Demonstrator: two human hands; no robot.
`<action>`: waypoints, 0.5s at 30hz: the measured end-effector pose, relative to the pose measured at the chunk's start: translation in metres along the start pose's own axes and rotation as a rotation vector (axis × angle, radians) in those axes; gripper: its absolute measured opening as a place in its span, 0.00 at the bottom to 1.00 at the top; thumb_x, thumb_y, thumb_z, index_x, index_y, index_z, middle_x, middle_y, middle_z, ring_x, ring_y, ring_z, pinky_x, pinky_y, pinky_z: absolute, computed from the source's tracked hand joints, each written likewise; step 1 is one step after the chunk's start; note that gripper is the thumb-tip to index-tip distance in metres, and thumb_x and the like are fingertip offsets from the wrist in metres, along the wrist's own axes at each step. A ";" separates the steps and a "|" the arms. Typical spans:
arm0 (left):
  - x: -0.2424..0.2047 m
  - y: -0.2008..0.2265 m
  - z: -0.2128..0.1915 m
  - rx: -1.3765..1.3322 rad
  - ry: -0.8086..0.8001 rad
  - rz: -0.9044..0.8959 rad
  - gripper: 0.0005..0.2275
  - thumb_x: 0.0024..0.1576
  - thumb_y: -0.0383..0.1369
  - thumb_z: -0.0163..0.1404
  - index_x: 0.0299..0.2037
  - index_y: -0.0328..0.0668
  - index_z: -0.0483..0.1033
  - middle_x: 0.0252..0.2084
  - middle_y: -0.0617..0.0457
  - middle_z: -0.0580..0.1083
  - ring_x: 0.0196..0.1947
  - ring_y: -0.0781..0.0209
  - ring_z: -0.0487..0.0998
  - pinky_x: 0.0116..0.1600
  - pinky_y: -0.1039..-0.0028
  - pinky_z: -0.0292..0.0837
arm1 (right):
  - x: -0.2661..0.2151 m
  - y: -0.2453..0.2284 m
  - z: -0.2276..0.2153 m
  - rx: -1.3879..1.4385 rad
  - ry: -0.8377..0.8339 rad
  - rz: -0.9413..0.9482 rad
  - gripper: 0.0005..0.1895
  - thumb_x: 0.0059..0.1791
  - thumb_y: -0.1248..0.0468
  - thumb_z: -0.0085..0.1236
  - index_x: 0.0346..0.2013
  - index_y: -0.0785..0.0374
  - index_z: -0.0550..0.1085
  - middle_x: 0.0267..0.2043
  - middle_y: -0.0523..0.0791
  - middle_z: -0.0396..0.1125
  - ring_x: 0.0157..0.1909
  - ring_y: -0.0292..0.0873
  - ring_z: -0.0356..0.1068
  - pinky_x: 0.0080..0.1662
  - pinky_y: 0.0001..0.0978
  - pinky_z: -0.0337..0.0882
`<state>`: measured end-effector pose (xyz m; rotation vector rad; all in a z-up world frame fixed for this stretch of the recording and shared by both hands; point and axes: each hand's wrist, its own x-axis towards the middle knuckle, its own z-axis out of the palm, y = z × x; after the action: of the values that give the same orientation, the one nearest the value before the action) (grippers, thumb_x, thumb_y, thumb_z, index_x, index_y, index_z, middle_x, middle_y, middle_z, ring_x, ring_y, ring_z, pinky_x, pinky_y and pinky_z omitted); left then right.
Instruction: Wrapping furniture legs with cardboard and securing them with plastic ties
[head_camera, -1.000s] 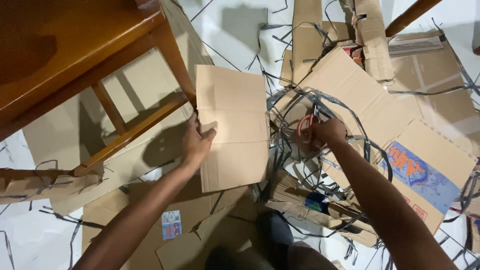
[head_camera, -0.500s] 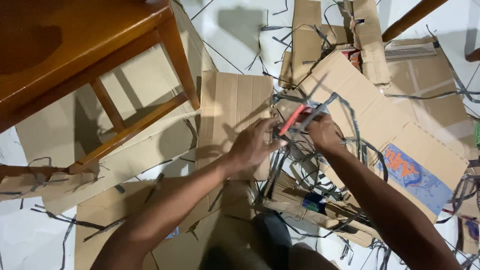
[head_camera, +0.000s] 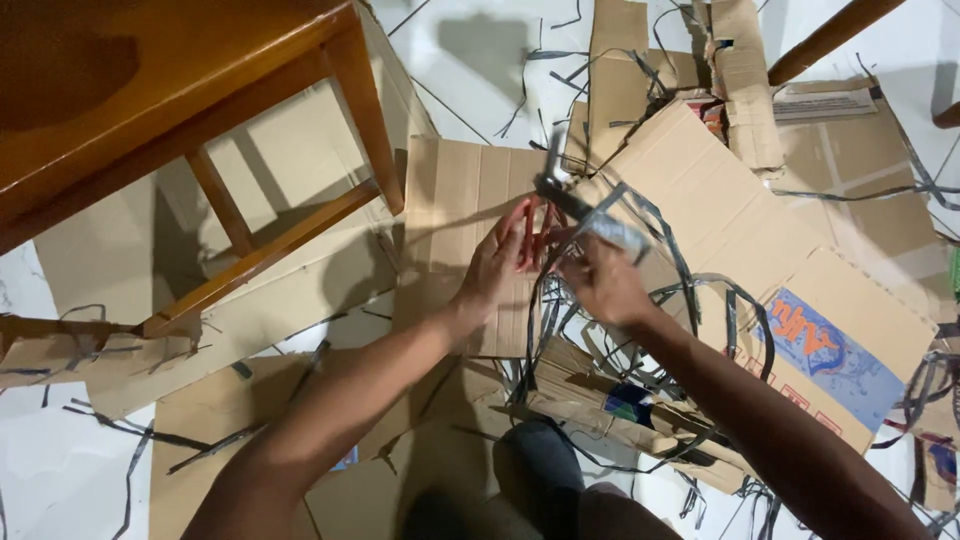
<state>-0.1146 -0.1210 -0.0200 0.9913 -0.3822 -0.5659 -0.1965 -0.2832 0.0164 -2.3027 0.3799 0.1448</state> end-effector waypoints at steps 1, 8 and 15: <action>-0.004 0.019 0.006 0.099 0.014 -0.075 0.25 0.70 0.43 0.32 0.74 0.37 0.53 0.54 0.35 0.59 0.49 0.41 0.64 0.51 0.57 0.60 | 0.004 0.005 0.012 -0.036 0.093 -0.224 0.17 0.51 0.56 0.52 0.48 0.64 0.73 0.38 0.59 0.73 0.40 0.65 0.76 0.38 0.57 0.73; 0.014 -0.005 -0.028 0.094 0.163 -0.227 0.23 0.68 0.45 0.39 0.70 0.48 0.62 0.46 0.41 0.76 0.43 0.55 0.81 0.44 0.65 0.83 | -0.011 -0.018 0.001 -0.126 0.017 -0.017 0.32 0.51 0.53 0.57 0.69 0.46 0.61 0.47 0.60 0.74 0.49 0.68 0.74 0.52 0.64 0.72; 0.017 0.030 -0.035 0.355 0.188 -0.483 0.16 0.63 0.40 0.40 0.56 0.49 0.74 0.28 0.37 0.79 0.17 0.51 0.82 0.19 0.66 0.83 | 0.034 0.041 -0.002 0.092 0.241 -0.296 0.08 0.56 0.58 0.57 0.44 0.58 0.76 0.34 0.50 0.74 0.32 0.54 0.77 0.30 0.37 0.75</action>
<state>-0.0740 -0.0954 -0.0103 1.4841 -0.0687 -0.8488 -0.1771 -0.3189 -0.0185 -2.2606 0.1577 -0.2940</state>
